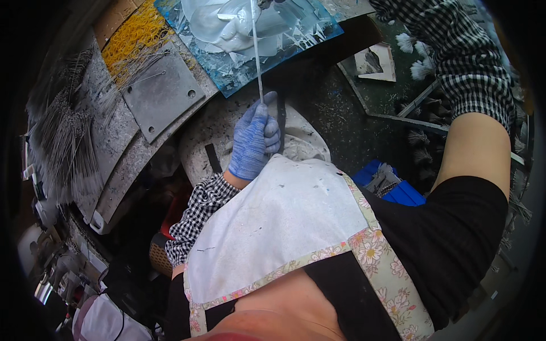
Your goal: Assembling brushes by inserting bundles of bristles into a plastic base with adhesive.
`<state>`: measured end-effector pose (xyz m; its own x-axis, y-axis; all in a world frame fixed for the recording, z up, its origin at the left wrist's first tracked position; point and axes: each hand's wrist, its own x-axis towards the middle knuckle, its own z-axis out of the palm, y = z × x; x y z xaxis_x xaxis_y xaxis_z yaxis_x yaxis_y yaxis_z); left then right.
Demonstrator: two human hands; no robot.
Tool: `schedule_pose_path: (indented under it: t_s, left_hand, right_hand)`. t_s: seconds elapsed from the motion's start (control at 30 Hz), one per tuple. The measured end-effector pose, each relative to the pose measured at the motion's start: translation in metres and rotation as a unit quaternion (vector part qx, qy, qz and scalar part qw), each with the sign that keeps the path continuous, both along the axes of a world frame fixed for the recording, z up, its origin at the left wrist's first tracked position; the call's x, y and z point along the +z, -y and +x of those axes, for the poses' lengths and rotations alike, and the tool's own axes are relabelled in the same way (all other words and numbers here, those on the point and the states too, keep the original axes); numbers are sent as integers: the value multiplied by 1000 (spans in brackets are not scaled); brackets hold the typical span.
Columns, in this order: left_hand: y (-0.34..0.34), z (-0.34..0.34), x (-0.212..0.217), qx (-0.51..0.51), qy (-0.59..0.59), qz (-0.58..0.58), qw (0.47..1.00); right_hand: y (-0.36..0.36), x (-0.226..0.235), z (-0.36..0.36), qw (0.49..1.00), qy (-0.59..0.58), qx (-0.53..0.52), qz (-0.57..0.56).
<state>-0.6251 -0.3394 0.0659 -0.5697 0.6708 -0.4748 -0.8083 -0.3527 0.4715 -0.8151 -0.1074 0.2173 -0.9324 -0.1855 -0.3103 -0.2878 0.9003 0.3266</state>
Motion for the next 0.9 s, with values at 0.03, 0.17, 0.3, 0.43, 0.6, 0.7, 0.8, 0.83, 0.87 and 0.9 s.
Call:
schedule_pose_path:
  t_s: [0.03,0.17,0.3,0.43,0.6,0.7,0.8,0.83,0.87,0.9]
  left_hand:
    - [1,-1,-3,12,35,14,999]
    - [-4,-9,-16,15,48,-20,999]
    - [-9,-8,-32,28,32,-62,997]
    - [-7,-10,-26,31,-29,-87,995]
    - [1,-9,-13,31,-41,-88,995]
    - [2,-10,-10,38,-39,-90,995]
    - [5,-11,-10,37,-56,-88,994]
    - [6,-11,-10,34,-54,-79,995]
    - [8,-11,-11,30,-52,-70,996]
    - [8,-10,-10,35,-50,-71,996]
  right_hand:
    - [6,-5,-9,1000,11,18,-15]
    - [6,3,-1,1000,5,24,-11]
    - [-22,12,14,998,-45,52,5]
    - [-90,16,56,998,-54,-4,-22]
    - [-154,-13,81,995,-13,-60,-84]
    - [-159,-21,75,994,-34,-5,-100]
    - [-158,-15,71,992,1,2,-128]
    - [-159,-15,74,992,2,1,-125]
    - [-162,-19,80,992,-6,-5,-128]
    - [-161,-21,79,991,-14,-4,-135]
